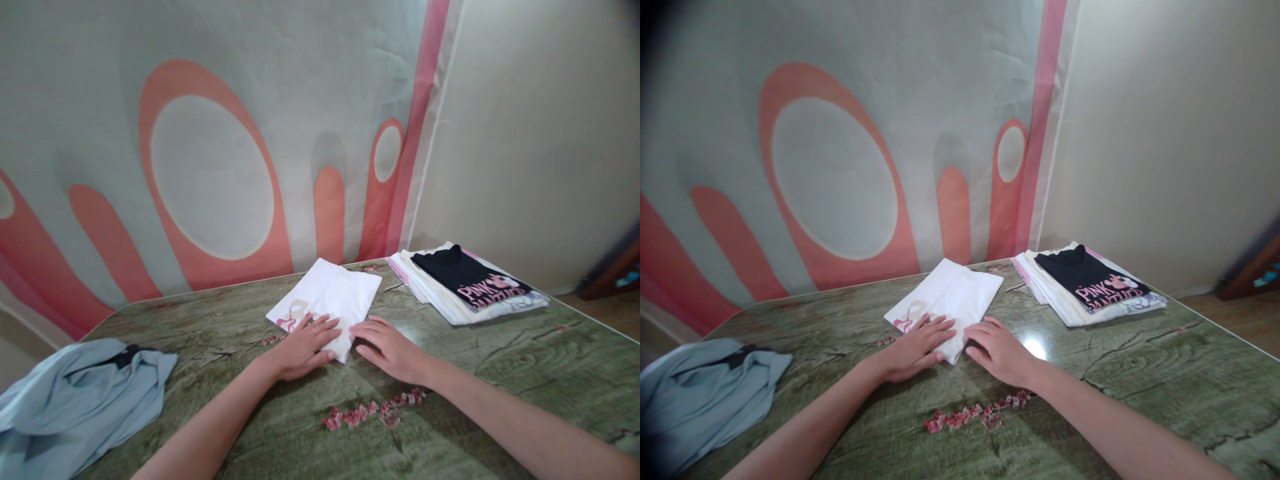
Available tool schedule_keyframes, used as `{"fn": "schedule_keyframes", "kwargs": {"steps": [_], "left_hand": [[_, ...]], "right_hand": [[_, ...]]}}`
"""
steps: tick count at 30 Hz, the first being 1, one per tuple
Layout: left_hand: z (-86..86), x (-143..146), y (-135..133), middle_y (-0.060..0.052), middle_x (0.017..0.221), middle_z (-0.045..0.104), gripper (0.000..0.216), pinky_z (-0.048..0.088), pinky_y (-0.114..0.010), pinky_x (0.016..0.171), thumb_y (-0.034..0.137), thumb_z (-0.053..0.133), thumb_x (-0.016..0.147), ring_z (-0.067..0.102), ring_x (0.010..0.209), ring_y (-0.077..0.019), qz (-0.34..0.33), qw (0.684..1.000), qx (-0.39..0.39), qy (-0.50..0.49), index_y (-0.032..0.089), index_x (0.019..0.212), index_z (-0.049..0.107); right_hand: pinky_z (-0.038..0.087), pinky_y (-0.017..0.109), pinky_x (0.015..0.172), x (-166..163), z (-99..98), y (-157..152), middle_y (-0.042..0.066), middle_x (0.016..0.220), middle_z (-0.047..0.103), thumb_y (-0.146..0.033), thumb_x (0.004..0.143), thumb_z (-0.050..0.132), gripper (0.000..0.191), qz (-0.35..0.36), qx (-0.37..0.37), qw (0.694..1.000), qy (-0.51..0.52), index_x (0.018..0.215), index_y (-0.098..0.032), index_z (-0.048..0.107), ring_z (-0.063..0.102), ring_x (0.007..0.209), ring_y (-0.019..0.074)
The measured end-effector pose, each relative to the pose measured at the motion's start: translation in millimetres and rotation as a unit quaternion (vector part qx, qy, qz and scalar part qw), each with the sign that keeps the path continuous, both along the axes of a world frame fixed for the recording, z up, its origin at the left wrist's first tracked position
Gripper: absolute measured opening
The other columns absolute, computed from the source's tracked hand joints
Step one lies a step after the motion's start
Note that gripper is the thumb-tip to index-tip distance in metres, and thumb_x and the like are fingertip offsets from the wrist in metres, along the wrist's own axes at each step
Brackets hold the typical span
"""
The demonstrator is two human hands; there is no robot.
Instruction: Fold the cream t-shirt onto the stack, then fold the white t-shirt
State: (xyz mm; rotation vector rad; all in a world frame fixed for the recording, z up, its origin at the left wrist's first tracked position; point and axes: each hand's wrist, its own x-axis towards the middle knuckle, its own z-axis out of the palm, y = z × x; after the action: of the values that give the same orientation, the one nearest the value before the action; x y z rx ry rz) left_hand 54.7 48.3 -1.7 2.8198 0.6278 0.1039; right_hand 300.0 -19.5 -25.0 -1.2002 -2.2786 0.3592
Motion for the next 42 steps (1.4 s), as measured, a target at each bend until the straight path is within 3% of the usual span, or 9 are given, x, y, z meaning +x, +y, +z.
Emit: {"fn": "schedule_keyframes", "kwargs": {"steps": [4,8,11,15,19,24,30,38,42], "left_hand": [[3.7,-14,23,-0.003,0.127,0.053,0.041,0.018,-0.039,0.109,0.039,0.022,0.097,0.037,0.127,-0.0179,0.055,0.997,-0.016,-0.057,0.024,0.116,0.055],[1.8,-19,30,-0.007,0.099,0.064,0.040,0.025,-0.041,0.104,0.044,0.032,0.093,0.054,0.104,-0.0213,0.152,0.984,0.058,-0.074,0.019,0.094,0.062],[-2.6,-15,21,-0.010,0.114,0.059,0.043,0.027,-0.041,0.103,0.049,0.038,0.090,0.052,0.108,-0.0230,0.168,0.979,0.094,-0.068,0.017,0.114,0.054],[-14.5,-5,11,-0.011,0.141,0.036,0.054,0.023,-0.043,0.106,0.048,0.039,0.090,0.032,0.129,-0.0249,0.128,0.985,0.115,-0.021,0.019,0.136,0.034],[-27.0,-3,14,-0.014,0.143,0.032,0.049,0.020,-0.044,0.107,0.039,0.028,0.094,0.029,0.131,-0.0245,0.151,0.980,0.133,0.006,0.015,0.136,0.033],[-31.9,-1,16,-0.016,0.137,0.041,0.042,0.028,-0.045,0.104,0.030,0.027,0.094,0.038,0.126,-0.0269,0.167,0.974,0.150,0.021,0.014,0.130,0.042],[-31.2,1,13,-0.010,0.144,0.030,0.044,0.021,-0.040,0.108,0.019,0.026,0.094,0.030,0.131,-0.0221,0.144,0.976,0.164,0.016,0.020,0.137,0.032],[-24.6,0,5,-0.008,0.148,0.022,0.053,0.012,-0.044,0.109,0.049,0.028,0.093,0.017,0.136,-0.0238,0.101,0.988,0.110,0.030,0.023,0.140,0.026],[-17.7,-10,13,-0.007,0.147,0.026,0.051,0.014,-0.041,0.109,0.048,0.022,0.095,0.018,0.136,-0.0218,0.101,0.992,0.077,0.013,0.023,0.139,0.028]], "right_hand": [[0.041,0.038,0.092,16,-10.5,15,0.006,0.103,0.065,-0.024,0.087,0.045,0.025,-0.088,0.022,0.994,0.067,0.104,-0.022,0.062,0.057,0.099,0.0201],[0.043,0.037,0.090,34,-21.3,29,0.007,0.104,0.061,-0.019,0.083,0.045,0.026,-0.159,0.050,0.981,0.100,0.103,-0.021,0.061,0.055,0.099,0.0207],[0.041,0.038,0.094,44,-23.7,42,0.007,0.106,0.058,-0.018,0.080,0.047,0.028,-0.182,0.072,0.975,0.101,0.105,-0.021,0.059,0.053,0.102,0.0209],[0.033,0.038,0.103,50,-19.5,64,0.007,0.124,0.049,-0.010,0.075,0.047,0.045,-0.172,0.071,0.981,0.062,0.118,-0.021,0.055,0.046,0.116,0.0204],[0.029,0.038,0.107,50,-17.8,87,0.006,0.140,0.037,-0.003,0.069,0.046,0.061,-0.124,0.045,0.991,0.025,0.126,-0.022,0.051,0.040,0.125,0.0210],[0.033,0.039,0.106,49,-28.1,103,0.001,0.130,0.052,-0.003,0.073,0.044,0.050,-0.099,0.021,0.995,0.019,0.114,-0.025,0.062,0.049,0.118,0.0202],[0.033,0.035,0.106,48,-35.9,101,-0.004,0.138,0.043,-0.008,0.082,0.037,0.048,-0.131,0.029,0.991,0.025,0.122,-0.027,0.056,0.048,0.119,0.0182],[0.030,0.036,0.108,51,-50.0,108,-0.003,0.133,0.048,-0.001,0.074,0.037,0.056,-0.125,0.010,0.991,0.052,0.121,-0.025,0.058,0.045,0.121,0.0170],[0.028,0.035,0.109,52,-52.0,108,0.001,0.132,0.050,-0.002,0.074,0.035,0.054,-0.121,0.021,0.991,0.053,0.120,-0.021,0.058,0.045,0.121,0.0159]]}}
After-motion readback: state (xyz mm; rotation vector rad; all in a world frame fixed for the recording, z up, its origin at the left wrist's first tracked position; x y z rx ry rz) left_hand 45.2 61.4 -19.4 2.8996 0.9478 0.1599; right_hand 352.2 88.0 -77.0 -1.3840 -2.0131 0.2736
